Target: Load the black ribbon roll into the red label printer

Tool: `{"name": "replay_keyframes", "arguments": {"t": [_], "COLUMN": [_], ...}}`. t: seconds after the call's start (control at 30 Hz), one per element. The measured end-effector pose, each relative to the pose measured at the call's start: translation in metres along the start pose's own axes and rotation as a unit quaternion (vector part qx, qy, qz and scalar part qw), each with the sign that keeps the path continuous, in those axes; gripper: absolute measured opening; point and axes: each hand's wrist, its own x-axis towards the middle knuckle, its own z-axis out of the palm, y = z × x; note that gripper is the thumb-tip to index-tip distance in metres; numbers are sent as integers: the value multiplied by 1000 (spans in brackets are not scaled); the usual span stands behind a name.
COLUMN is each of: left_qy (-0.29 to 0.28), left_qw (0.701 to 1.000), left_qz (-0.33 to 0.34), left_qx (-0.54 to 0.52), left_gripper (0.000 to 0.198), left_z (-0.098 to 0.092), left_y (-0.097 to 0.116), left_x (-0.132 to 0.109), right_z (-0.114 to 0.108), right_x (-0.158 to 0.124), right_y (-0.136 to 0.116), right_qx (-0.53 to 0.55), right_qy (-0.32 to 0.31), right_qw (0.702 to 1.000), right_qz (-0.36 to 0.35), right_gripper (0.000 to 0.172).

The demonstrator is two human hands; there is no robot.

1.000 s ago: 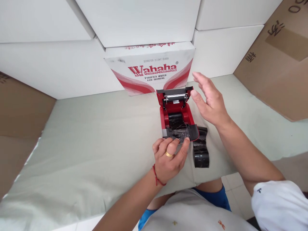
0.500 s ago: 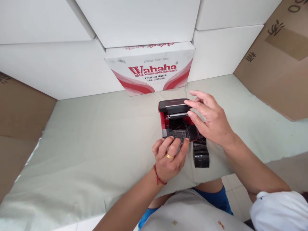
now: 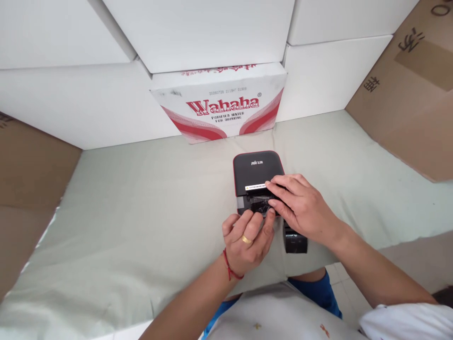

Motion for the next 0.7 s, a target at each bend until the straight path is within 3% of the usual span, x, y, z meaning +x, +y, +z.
{"name": "replay_keyframes", "arguments": {"t": [0.43,0.7], "left_qy": [-24,2], "left_qw": [1000,998], "left_qz": [-18,-29], "left_qx": [3,-47], "left_gripper": [24,28], "left_z": [-3,0], "left_y": [2,-3], "left_x": [1,-1], "right_z": [4,15], "right_x": [-4,-16], "right_y": [2,-1], "right_qx": [12,68], "right_qy": [3,62], "right_qw": [1000,996], "right_qz": [12,-10], "right_gripper": [31,28]}}
